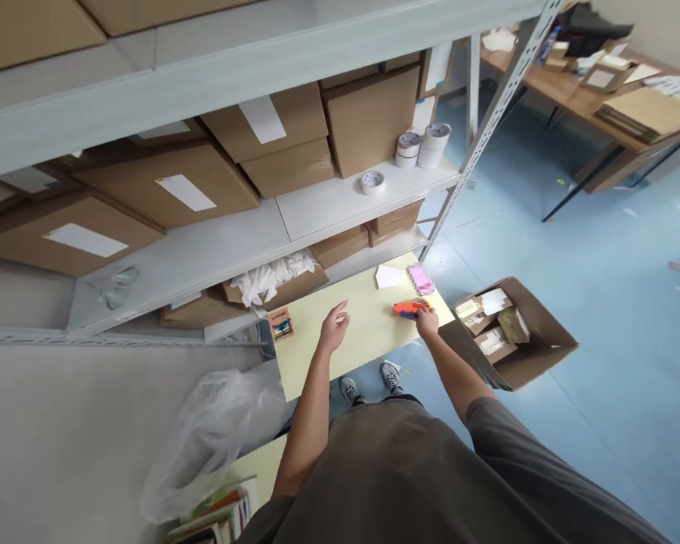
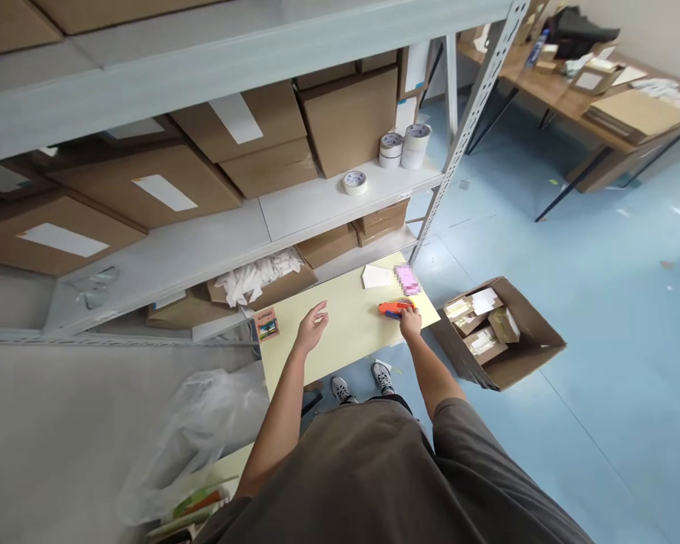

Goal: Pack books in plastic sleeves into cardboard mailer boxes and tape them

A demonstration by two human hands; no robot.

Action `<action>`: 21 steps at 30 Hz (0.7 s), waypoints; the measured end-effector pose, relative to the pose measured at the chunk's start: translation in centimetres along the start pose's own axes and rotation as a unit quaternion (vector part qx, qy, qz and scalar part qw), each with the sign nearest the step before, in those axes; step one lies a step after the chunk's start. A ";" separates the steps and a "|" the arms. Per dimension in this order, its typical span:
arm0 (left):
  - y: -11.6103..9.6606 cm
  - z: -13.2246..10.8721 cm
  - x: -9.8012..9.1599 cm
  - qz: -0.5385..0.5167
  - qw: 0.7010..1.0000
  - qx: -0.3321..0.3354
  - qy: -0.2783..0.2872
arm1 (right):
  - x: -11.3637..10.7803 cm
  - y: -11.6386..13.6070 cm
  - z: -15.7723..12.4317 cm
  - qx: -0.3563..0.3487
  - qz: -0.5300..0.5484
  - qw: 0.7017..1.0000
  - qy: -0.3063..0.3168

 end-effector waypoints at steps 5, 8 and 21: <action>0.3 -1.4 -1.1 0.009 0.999 -0.022 -0.030 | -0.2 -1.3 2.6 0.043 0.037 0.997 0.050; -0.1 -1.3 -1.7 0.004 0.998 -0.023 -0.054 | -1.1 -1.4 3.0 0.065 0.047 0.994 0.068; 0.2 -6.6 -2.7 -0.073 0.975 0.013 -0.211 | -5.7 14.9 1.0 -0.339 0.277 0.899 -0.037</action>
Point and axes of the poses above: each hand's wrist, its own z-axis towards the middle knuckle, its own x-axis out of the palm, y = z × x, the point moved 3 cm from there along z, towards the middle knuckle, and after that the axes turned 5 degrees about -z, right-handed, at the moved point
